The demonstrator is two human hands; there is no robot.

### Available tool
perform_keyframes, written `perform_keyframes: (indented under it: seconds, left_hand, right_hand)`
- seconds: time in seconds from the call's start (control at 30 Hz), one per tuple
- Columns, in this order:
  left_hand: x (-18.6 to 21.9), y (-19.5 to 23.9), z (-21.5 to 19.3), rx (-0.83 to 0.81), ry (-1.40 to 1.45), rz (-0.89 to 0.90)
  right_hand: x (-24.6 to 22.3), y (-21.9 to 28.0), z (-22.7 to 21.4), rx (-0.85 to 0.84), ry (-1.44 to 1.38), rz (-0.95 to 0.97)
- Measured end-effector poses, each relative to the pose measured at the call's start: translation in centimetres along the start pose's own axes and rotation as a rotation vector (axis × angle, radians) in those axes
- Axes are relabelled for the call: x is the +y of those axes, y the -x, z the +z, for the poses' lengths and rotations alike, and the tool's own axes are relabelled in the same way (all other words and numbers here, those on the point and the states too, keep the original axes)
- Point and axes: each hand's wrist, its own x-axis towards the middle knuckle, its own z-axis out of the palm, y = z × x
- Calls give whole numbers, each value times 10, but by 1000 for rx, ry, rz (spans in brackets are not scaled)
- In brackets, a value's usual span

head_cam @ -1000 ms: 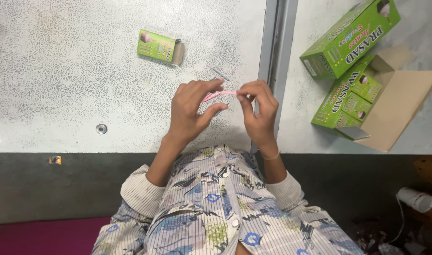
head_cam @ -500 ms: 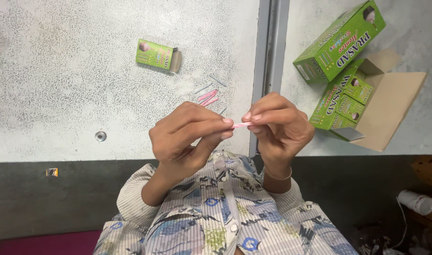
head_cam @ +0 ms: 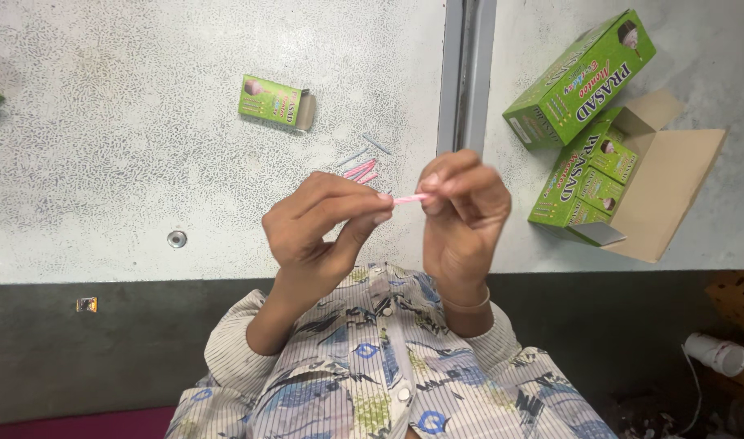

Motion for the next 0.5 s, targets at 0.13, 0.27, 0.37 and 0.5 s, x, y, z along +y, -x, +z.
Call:
perform_keyframes:
  seconds: [0.13,0.27,0.37,0.5]
  left_hand:
    - [-33,15,-2,8,-245,-27]
    - [-101,9,-28,-124,-897,-206]
    - [-136,11,-50,-218,-1040,-168]
    - [-166,3,-67,-328,-972,-165]
  right_hand:
    - [34,-13,-8,152,-83,139]
    - [101,-42,-20,208,397,240]
    - [153,-52,-21,161,517,287]
    - [201,-54,-24,139,805,280]
